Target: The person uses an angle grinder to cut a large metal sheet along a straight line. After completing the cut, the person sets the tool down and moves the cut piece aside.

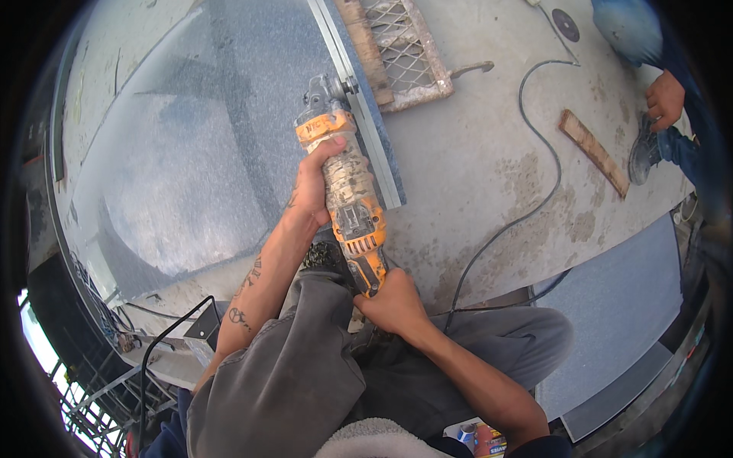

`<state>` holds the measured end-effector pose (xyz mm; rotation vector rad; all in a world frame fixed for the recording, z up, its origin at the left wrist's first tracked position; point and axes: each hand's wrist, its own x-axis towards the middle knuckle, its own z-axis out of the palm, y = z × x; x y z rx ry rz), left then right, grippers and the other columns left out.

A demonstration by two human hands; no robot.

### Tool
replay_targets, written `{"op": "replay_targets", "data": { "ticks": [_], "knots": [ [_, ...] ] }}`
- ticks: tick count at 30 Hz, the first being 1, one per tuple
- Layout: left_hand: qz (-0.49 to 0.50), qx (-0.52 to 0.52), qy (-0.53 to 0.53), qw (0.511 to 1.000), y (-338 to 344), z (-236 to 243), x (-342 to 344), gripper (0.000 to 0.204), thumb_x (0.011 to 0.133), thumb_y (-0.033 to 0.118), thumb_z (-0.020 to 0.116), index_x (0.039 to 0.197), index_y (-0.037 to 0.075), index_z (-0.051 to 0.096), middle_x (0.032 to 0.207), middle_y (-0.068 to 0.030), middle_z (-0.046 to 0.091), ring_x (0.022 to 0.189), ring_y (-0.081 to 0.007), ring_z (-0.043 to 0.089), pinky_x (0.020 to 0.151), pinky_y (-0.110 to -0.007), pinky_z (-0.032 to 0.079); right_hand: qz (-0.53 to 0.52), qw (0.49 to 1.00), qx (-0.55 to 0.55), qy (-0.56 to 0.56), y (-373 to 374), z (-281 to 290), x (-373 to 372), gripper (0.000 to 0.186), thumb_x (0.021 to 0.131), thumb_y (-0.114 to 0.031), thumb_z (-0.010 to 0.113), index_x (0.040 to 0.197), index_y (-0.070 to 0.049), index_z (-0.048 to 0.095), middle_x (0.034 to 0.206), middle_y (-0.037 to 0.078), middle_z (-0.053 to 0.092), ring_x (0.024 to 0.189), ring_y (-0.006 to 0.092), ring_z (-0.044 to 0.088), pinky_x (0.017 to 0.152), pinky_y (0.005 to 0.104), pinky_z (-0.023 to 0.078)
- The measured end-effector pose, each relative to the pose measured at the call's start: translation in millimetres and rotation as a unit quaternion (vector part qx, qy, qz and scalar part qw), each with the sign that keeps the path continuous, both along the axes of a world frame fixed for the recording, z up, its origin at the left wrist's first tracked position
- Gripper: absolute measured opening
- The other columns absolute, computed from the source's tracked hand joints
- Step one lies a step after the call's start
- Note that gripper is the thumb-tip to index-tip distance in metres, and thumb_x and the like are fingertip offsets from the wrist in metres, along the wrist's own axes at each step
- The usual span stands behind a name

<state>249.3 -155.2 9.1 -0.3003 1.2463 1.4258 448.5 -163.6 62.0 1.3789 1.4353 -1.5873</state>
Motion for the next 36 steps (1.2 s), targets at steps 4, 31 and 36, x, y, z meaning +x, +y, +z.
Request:
{"op": "replay_targets", "data": {
  "ticks": [4, 31, 36],
  "knots": [
    [-0.008, -0.011, 0.003, 1.000, -2, 1, 3, 0.050, 0.088, 0.036, 0.062, 0.121, -0.001, 0.051, 0.088, -0.0146, 0.065, 0.072, -0.0236, 0.068, 0.063, -0.039, 0.060, 0.001, 1.000, 0.009, 0.014, -1, 1, 3, 0.040, 0.070, -0.020, 0.076, 0.089, 0.014, 0.066, 0.086, 0.030, 0.069, 0.085, 0.0388, 0.072, 0.075, 0.0421, 0.056],
    [-0.010, -0.016, 0.020, 1.000, -13, -6, 18, 0.050, 0.088, 0.036, 0.062, 0.117, -0.004, 0.052, 0.090, -0.0169, 0.065, 0.073, -0.0258, 0.069, 0.063, -0.040, 0.061, 0.011, 1.000, 0.015, 0.022, -6, 8, 15, 0.040, 0.071, -0.022, 0.076, 0.089, 0.012, 0.067, 0.084, 0.027, 0.070, 0.083, 0.0370, 0.072, 0.075, 0.0421, 0.056],
    [-0.010, -0.009, 0.007, 1.000, -16, -8, 20, 0.049, 0.088, 0.035, 0.062, 0.116, -0.004, 0.053, 0.089, -0.0169, 0.065, 0.072, -0.0258, 0.069, 0.063, -0.040, 0.061, 0.004, 0.999, 0.008, 0.037, -8, 8, 19, 0.037, 0.070, -0.021, 0.076, 0.089, 0.010, 0.069, 0.083, 0.026, 0.071, 0.082, 0.0374, 0.072, 0.073, 0.0419, 0.056]
  ]
}}
